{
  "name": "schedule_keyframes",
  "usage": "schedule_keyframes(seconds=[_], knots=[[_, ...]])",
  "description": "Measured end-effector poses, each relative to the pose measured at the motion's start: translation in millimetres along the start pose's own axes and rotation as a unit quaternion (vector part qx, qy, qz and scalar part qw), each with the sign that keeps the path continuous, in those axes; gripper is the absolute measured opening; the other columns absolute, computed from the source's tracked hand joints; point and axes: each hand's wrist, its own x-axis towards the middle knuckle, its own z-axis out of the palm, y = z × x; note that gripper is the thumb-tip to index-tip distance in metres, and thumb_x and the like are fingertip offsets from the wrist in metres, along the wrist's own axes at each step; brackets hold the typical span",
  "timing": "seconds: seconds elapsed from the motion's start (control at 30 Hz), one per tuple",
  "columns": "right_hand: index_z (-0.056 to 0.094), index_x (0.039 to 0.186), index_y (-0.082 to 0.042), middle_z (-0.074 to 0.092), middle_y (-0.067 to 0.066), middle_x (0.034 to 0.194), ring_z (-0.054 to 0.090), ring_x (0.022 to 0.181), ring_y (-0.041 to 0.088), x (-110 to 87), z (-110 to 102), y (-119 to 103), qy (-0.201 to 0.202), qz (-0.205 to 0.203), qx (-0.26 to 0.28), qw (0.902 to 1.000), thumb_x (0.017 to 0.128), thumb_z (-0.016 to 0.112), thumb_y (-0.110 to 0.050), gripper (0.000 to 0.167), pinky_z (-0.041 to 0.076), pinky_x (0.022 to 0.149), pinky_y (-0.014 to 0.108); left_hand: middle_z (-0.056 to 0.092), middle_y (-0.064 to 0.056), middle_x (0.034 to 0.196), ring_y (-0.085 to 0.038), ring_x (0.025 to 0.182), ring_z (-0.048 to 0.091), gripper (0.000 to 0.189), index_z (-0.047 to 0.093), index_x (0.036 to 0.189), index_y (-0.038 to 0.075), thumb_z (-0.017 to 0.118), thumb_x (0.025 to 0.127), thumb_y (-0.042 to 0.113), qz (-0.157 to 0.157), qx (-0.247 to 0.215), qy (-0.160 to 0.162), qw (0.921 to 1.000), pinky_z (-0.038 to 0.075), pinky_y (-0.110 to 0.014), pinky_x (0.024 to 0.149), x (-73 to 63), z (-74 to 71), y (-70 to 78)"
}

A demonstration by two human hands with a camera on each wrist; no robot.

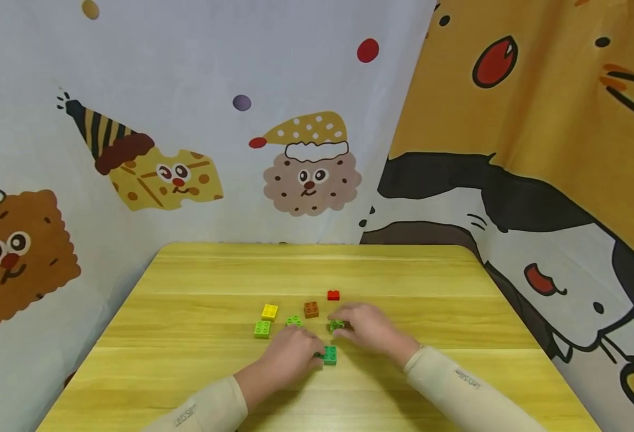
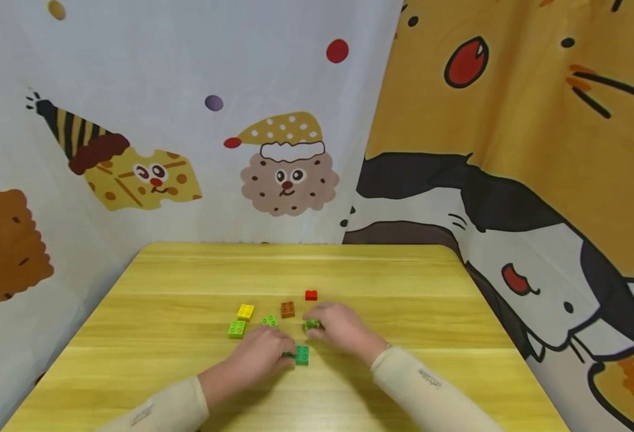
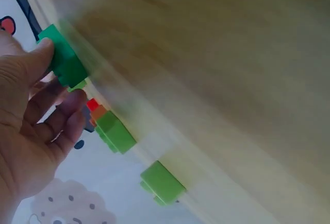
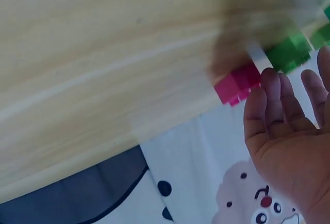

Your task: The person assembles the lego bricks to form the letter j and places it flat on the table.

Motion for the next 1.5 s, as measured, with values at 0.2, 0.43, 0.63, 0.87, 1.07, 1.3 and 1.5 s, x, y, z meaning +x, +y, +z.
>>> schedule_keyframes(seconds=[0.2,0.43,0.63,0.87,1.07,1.3,1.5], knots=[[0.08,0.119,-0.016,0.081,-0.004,0.116,0.075,0.108,0.015,2.3,11,-2,-0.005,0.0,-0.006,1.0,0.092,0.085,-0.024,0.028,0.061,0.095,0.036,0.082,0.013,0.108,-0.007,0.1,0.076,0.01,0.084,0.1,0.025,0.086,0.091,0.03,-0.032,-0.05,-0.007,0.9982,0.062,-0.033,0.089,5.7,3.0,-1.0],[0.08,0.119,-0.013,0.081,-0.001,0.116,0.076,0.106,0.018,-2.5,12,0,0.013,-0.002,0.032,0.9994,0.088,0.087,-0.013,0.031,0.063,0.092,0.036,0.083,0.011,0.108,-0.008,0.102,0.077,0.012,0.084,0.101,0.023,0.087,0.09,0.028,-0.037,-0.058,-0.002,0.9976,0.062,-0.028,0.087,7.2,2.1,-0.7],[0.078,0.122,-0.013,0.081,-0.001,0.119,0.076,0.109,0.019,-10.2,14,6,0.002,0.025,0.065,0.9976,0.092,0.084,-0.015,0.031,0.062,0.095,0.036,0.083,0.009,0.107,-0.009,0.101,0.077,0.013,0.084,0.101,0.022,0.088,0.089,0.024,-0.037,-0.071,-0.003,0.9968,0.062,-0.029,0.088,5.6,0.1,0.3],[0.073,0.134,-0.014,0.076,0.002,0.131,0.072,0.119,0.022,-20.0,5,6,-0.027,0.106,0.148,0.9829,0.096,0.08,-0.021,0.039,0.06,0.102,0.042,0.083,0.007,0.11,-0.012,0.104,0.078,0.015,0.084,0.103,0.021,0.088,0.089,0.021,-0.041,-0.075,-0.006,0.9964,0.063,-0.032,0.092,5.8,1.1,-1.1],[0.065,0.144,-0.008,0.073,0.007,0.136,0.072,0.113,0.022,-23.5,-4,2,-0.033,0.135,0.183,0.9732,0.097,0.08,-0.021,0.05,0.062,0.095,0.039,0.083,0.007,0.11,-0.012,0.104,0.078,0.016,0.083,0.104,0.021,0.088,0.089,0.022,-0.043,-0.07,-0.007,0.9965,0.063,-0.032,0.092,5.5,1.2,-2.6],[0.069,0.126,-0.011,0.075,0.0,0.117,0.072,0.105,0.018,-27.9,-11,-6,-0.031,0.104,0.199,0.9739,0.096,0.081,-0.02,0.034,0.063,0.09,0.031,0.083,0.006,0.108,-0.012,0.102,0.078,0.015,0.083,0.103,0.02,0.088,0.088,0.022,-0.038,-0.073,0.001,0.9966,0.063,-0.031,0.09,5.4,2.7,-4.6],[0.071,0.12,-0.018,0.076,-0.007,0.113,0.073,0.103,0.01,-30.4,-13,-13,-0.049,0.083,0.215,0.9718,0.096,0.081,-0.02,0.026,0.063,0.091,0.03,0.083,0.006,0.106,-0.012,0.1,0.078,0.015,0.083,0.102,0.02,0.088,0.088,0.021,-0.04,-0.075,0.003,0.9964,0.063,-0.031,0.089,5.1,3.1,-4.1]])
